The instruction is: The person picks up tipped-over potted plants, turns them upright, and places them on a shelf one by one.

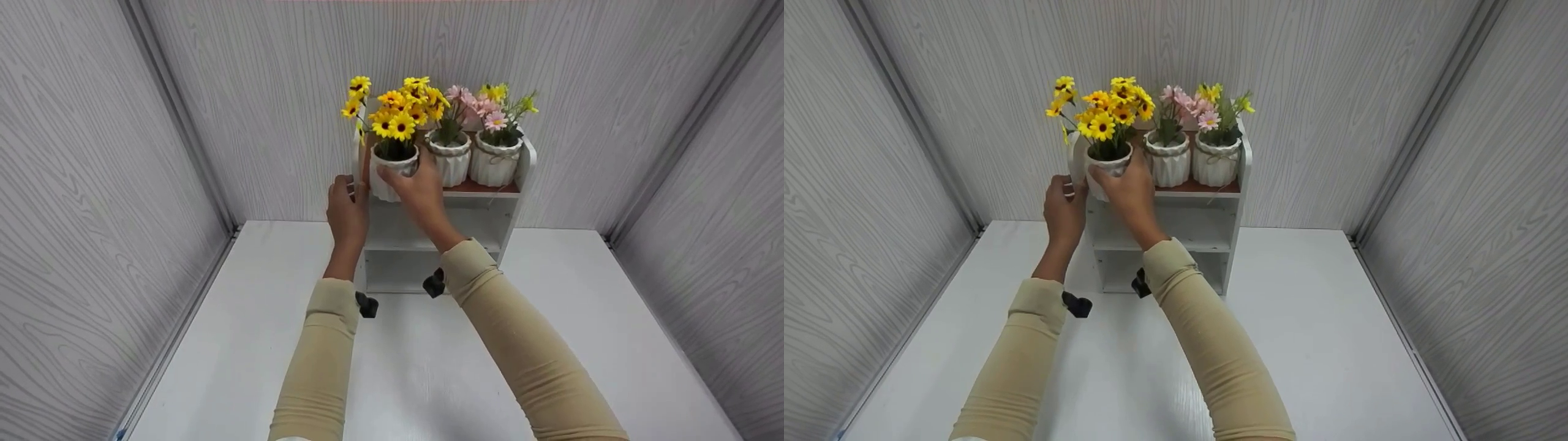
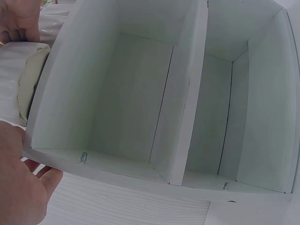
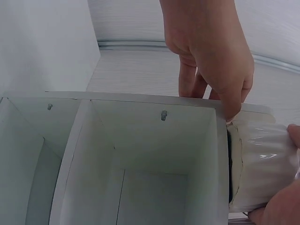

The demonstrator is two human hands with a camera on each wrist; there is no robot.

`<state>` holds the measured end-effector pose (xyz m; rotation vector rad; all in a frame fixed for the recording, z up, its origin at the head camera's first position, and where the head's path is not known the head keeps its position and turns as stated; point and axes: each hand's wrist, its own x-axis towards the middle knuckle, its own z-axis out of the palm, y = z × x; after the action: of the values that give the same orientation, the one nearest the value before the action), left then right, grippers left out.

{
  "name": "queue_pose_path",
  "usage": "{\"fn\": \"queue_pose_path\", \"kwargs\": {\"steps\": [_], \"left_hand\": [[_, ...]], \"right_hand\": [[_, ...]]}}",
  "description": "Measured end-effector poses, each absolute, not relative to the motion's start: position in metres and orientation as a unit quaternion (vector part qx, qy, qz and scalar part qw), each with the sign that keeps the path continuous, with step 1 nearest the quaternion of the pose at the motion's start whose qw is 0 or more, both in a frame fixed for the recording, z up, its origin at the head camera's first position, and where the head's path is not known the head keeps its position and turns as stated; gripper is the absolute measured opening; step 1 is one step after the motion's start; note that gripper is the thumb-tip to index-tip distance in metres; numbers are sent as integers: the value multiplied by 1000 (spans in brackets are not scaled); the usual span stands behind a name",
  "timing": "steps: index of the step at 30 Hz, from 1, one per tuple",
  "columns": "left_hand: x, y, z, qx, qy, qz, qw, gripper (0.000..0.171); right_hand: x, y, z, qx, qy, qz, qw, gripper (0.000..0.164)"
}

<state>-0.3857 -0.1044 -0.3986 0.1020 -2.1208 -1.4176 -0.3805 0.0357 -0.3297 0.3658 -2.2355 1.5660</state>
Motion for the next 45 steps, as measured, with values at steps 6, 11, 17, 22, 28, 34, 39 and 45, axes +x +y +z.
{"fn": "queue_pose_path", "kwargs": {"steps": [6, 11, 17, 22, 28, 34, 39, 45], "left_hand": [[-386, -103, -399, 37, -791, -535, 293, 34], [-385, -102, -398, 38, -786, -540, 297, 33], [-385, -101, -399, 34, -780, -550, 296, 33], [-386, -100, -400, 36, -778, -553, 297, 31], [-385, -100, -398, 40, -775, -552, 305, 30], [-384, -100, -399, 44, -781, -550, 294, 33], [-384, -101, -399, 39, -778, -551, 300, 33], [-384, -102, -399, 39, -779, -541, 314, 31]], "right_hand": [[-388, 30, -330, 108, -809, 543, 199, 90], [-394, 25, -332, 95, -817, 532, 203, 91], [-400, 21, -337, 107, -801, 552, 205, 94], [-405, 18, -340, 114, -783, 578, 198, 96], [-411, 14, -340, 114, -779, 586, 189, 98], [-416, 13, -341, 108, -793, 569, 189, 100], [-417, 12, -340, 100, -796, 568, 186, 100], [-417, 10, -339, 104, -788, 579, 183, 102]]}}
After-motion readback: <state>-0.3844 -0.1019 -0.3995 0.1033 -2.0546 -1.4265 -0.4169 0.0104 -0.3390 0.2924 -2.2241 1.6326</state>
